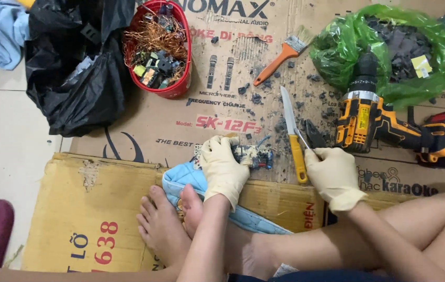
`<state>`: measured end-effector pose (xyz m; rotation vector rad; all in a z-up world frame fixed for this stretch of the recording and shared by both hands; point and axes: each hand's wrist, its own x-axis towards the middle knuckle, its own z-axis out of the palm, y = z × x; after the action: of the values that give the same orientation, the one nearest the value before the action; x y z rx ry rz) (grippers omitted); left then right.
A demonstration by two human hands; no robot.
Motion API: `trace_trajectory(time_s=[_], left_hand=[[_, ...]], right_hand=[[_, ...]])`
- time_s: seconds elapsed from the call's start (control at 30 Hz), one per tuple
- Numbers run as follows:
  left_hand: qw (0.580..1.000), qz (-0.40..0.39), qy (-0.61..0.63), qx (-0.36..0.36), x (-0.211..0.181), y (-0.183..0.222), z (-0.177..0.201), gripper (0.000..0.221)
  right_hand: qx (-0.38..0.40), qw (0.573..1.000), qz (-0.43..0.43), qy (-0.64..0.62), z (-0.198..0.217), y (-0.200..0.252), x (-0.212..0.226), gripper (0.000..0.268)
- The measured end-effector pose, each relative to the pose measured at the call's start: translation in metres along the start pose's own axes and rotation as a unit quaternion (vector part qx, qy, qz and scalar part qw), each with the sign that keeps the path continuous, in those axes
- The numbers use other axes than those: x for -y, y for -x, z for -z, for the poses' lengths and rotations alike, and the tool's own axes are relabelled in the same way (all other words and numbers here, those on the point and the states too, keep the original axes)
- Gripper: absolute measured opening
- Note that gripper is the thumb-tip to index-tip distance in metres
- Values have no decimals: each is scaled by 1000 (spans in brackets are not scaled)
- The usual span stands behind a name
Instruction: Removing electronic components from a circuit board using pliers and a screwdriver while sitting on the floor.
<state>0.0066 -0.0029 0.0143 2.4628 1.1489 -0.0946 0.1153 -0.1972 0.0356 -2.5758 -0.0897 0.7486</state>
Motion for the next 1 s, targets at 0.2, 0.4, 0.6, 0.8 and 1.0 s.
trace_trajectory(time_s=[0.2, 0.4, 0.6, 0.8, 1.0], left_hand=[[1000, 6, -14, -3, 3, -2, -6, 46], [1000, 1, -16, 0, 5, -3, -8, 46], [1000, 5, -19, 5, -3, 2, 2, 46], [1000, 12, -11, 6, -4, 2, -1, 46], [999, 25, -23, -3, -7, 1, -5, 46]], right_hand=[[102, 987, -20, -120, 24, 49, 43, 40], [109, 981, -59, -151, -27, 8, 5, 38], [218, 781, -309, -496, 29, 47, 67, 18], [19, 999, 7, -40, -39, 29, 22, 40], [-76, 972, 142, 174, -57, 31, -6, 39]])
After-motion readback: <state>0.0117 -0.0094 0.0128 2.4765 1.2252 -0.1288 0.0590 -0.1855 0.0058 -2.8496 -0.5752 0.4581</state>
